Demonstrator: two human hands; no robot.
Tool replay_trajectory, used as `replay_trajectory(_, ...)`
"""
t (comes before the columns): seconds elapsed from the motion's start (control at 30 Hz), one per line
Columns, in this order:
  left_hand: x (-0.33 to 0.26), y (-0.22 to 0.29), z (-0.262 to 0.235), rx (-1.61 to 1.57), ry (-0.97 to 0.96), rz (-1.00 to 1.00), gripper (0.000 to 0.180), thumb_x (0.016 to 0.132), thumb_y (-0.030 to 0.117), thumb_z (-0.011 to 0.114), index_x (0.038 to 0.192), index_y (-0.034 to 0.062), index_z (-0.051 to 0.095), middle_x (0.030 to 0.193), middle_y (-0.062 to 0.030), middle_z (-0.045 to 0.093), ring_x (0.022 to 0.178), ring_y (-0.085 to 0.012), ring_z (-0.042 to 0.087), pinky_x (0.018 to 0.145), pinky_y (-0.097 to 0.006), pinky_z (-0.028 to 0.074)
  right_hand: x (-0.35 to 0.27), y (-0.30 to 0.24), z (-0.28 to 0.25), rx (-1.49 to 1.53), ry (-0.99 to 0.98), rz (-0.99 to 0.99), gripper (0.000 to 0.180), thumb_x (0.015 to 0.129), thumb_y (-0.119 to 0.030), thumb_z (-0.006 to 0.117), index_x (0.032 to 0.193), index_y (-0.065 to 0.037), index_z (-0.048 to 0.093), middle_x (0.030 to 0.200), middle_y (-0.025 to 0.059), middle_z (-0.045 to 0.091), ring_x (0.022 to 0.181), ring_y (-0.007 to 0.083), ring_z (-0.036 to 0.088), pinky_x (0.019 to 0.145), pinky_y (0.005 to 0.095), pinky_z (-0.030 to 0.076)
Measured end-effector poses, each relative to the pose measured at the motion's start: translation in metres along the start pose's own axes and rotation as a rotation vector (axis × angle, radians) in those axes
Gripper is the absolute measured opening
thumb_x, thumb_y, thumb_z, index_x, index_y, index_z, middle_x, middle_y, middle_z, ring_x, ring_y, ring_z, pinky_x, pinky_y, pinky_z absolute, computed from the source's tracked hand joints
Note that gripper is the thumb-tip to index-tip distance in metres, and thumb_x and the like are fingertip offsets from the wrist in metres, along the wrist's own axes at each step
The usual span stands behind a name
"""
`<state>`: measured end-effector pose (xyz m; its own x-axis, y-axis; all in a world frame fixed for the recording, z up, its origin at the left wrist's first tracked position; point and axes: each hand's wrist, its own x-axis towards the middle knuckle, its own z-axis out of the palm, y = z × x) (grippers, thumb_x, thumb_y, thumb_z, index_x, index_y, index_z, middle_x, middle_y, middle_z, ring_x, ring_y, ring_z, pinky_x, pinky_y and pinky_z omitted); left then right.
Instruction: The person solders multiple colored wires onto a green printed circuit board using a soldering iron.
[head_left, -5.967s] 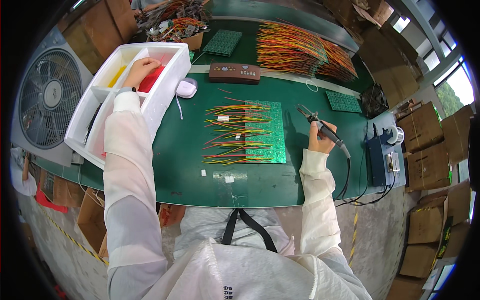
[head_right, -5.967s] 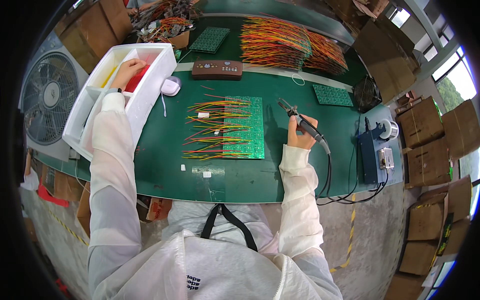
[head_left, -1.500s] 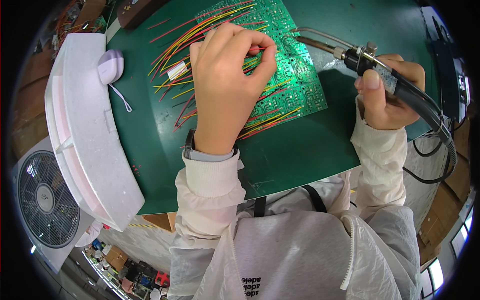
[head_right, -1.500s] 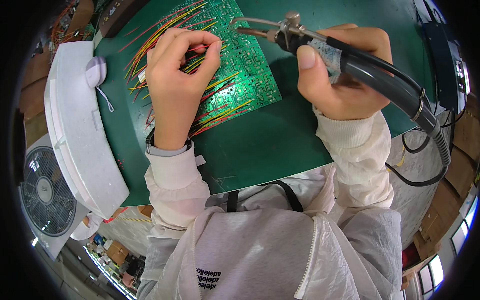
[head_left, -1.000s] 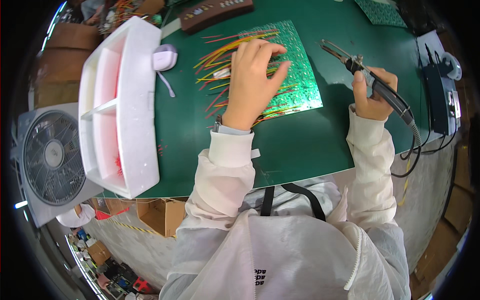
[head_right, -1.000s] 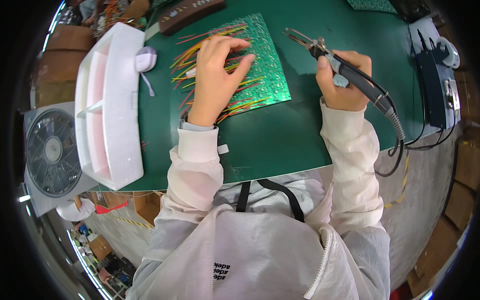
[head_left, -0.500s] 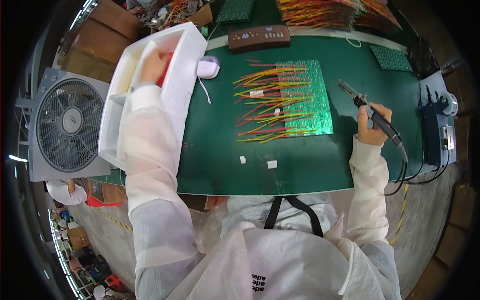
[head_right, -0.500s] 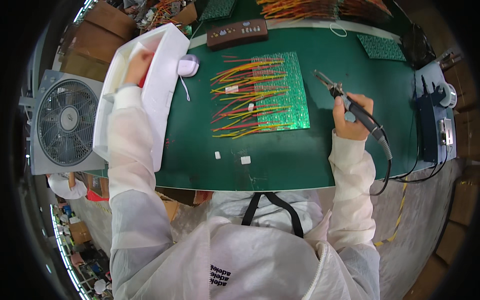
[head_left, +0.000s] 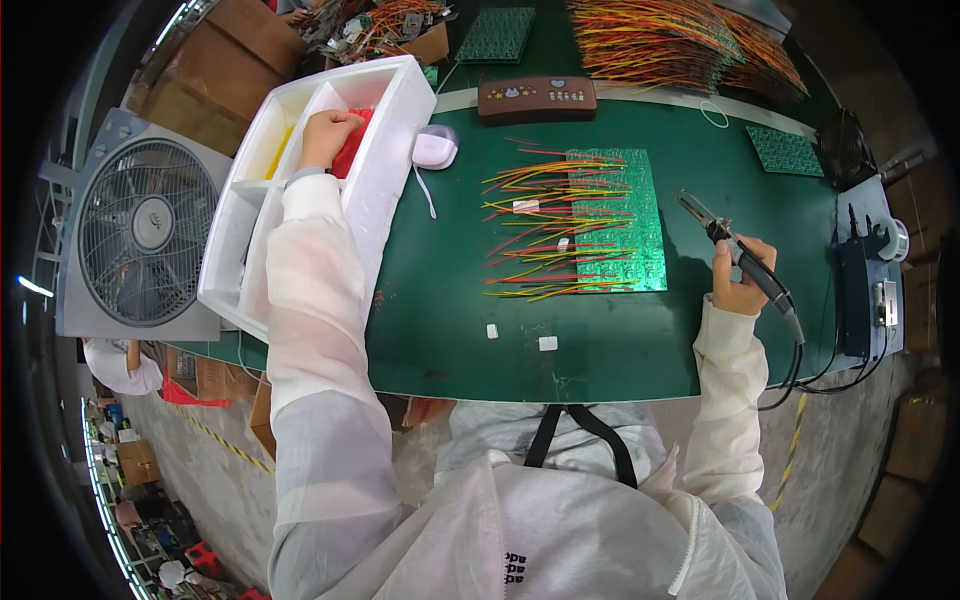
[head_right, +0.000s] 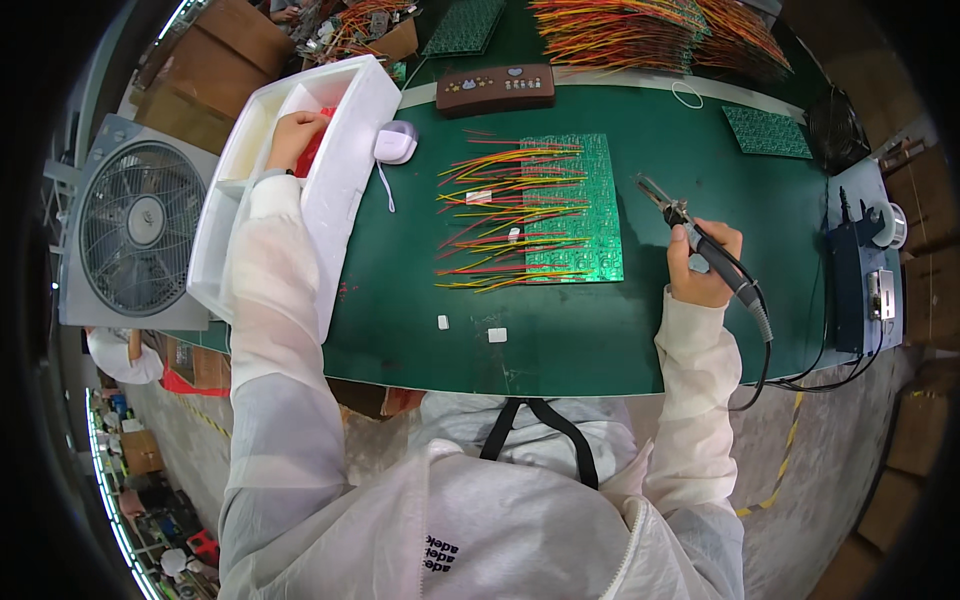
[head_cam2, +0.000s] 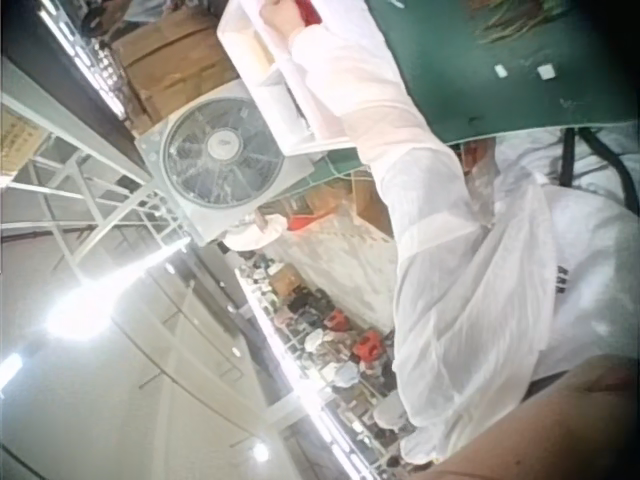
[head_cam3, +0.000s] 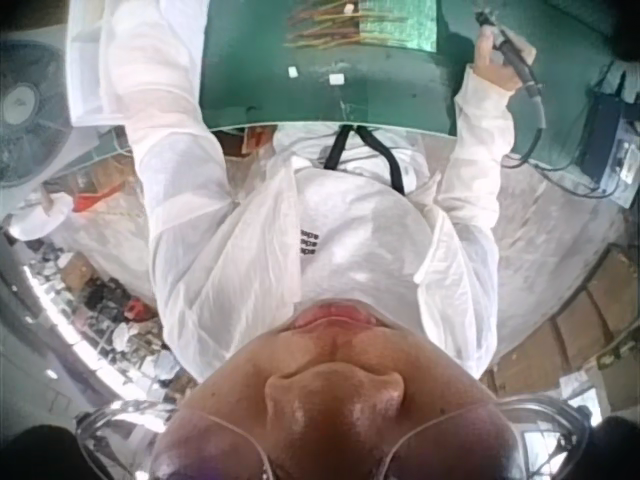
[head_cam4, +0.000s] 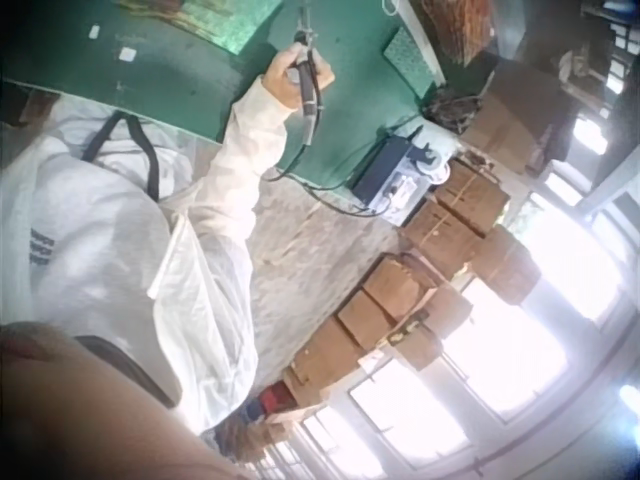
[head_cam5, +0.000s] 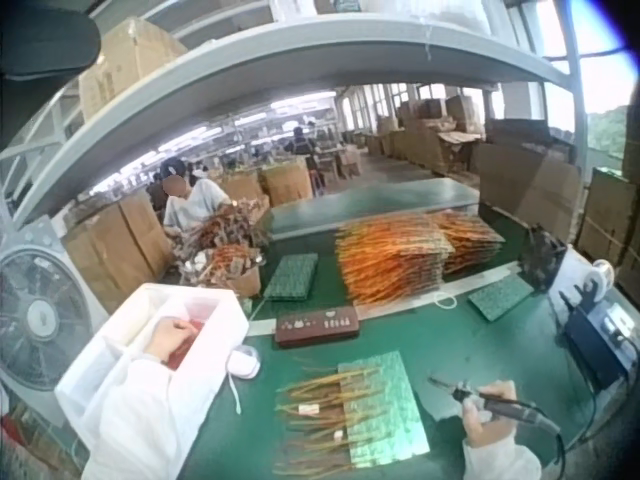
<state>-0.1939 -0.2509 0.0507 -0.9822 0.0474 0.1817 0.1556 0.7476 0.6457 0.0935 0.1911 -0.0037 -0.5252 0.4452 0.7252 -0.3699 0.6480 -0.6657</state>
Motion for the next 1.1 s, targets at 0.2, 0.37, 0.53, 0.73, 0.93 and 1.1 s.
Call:
replay_trajectory(0.2, -0.019, 0.066, -0.011, -0.118, 0.399, 0.357, 0.016, 0.071, 0.014, 0.063, 0.077, -0.0004, 0.060, 0.070, -0.0088, 0.062, 0.065, -0.0144, 0.058, 0.063, -0.026, 0.045, -0.001, -0.004, 0.000, -0.039, 0.012, 0.025, 0.023, 0.070, -0.008, 0.066, 0.084, 0.001, 0.050, 0.071, 0.0068, 0.054, 0.059, 0.0106, 0.050, 0.054, 0.0220, 0.041)
replay_trajectory(0.37, -0.092, 0.147, 0.009, -0.184, 0.336, 0.397, 0.012, 0.075, 0.008, 0.059, 0.080, -0.0018, 0.055, 0.072, -0.0071, 0.059, 0.066, -0.0124, 0.056, 0.062, -0.024, 0.044, 0.000, -0.008, 0.002, 0.041, 0.004, 0.080, 0.021, 0.070, -0.005, 0.066, 0.083, 0.001, 0.050, 0.066, 0.0048, 0.054, 0.052, 0.0072, 0.049, 0.049, 0.0192, 0.039)
replay_trajectory(0.53, -0.143, 0.156, 0.035, -0.444, 0.014, 0.280, 0.006, 0.080, 0.006, 0.056, 0.084, 0.0018, 0.055, 0.077, -0.0036, 0.059, 0.070, -0.0084, 0.054, 0.066, -0.020, 0.042, 0.000, -0.003, -0.005, 0.021, 0.041, 0.100, 0.021, 0.070, -0.005, 0.066, 0.083, 0.001, 0.051, 0.066, 0.0047, 0.055, 0.053, 0.0070, 0.049, 0.049, 0.0193, 0.040)
replay_trajectory(0.73, -0.217, 0.196, 0.134, -0.566, -0.455, 0.275, 0.014, 0.079, 0.003, 0.057, 0.092, -0.0027, 0.054, 0.084, -0.0066, 0.059, 0.075, -0.0110, 0.059, 0.065, -0.022, 0.047, 0.002, -0.011, 0.002, -0.018, 0.002, 0.064, 0.022, 0.069, -0.005, 0.066, 0.083, 0.001, 0.050, 0.065, 0.0048, 0.055, 0.054, 0.0064, 0.050, 0.049, 0.0186, 0.041)
replay_trajectory(0.93, -0.235, 0.220, 0.185, -0.262, -0.259, 0.753, 0.011, 0.070, -0.003, 0.057, 0.080, 0.0005, 0.053, 0.077, -0.0098, 0.052, 0.069, -0.0231, 0.054, 0.062, -0.032, 0.043, 0.001, -0.007, 0.000, 0.003, 0.072, 0.193, 0.022, 0.070, -0.006, 0.066, 0.083, 0.001, 0.050, 0.066, 0.0044, 0.056, 0.055, 0.0073, 0.051, 0.051, 0.0187, 0.042)
replay_trajectory(1.1, -0.227, 0.208, 0.178, -0.213, -0.112, 0.747, 0.013, 0.066, -0.005, 0.059, 0.075, 0.0022, 0.053, 0.075, -0.0087, 0.051, 0.069, -0.0242, 0.051, 0.061, -0.033, 0.041, 0.001, -0.010, -0.003, -0.008, 0.022, 0.146, 0.022, 0.070, -0.006, 0.066, 0.084, 0.001, 0.050, 0.067, 0.0053, 0.056, 0.056, 0.0078, 0.052, 0.052, 0.0198, 0.043)
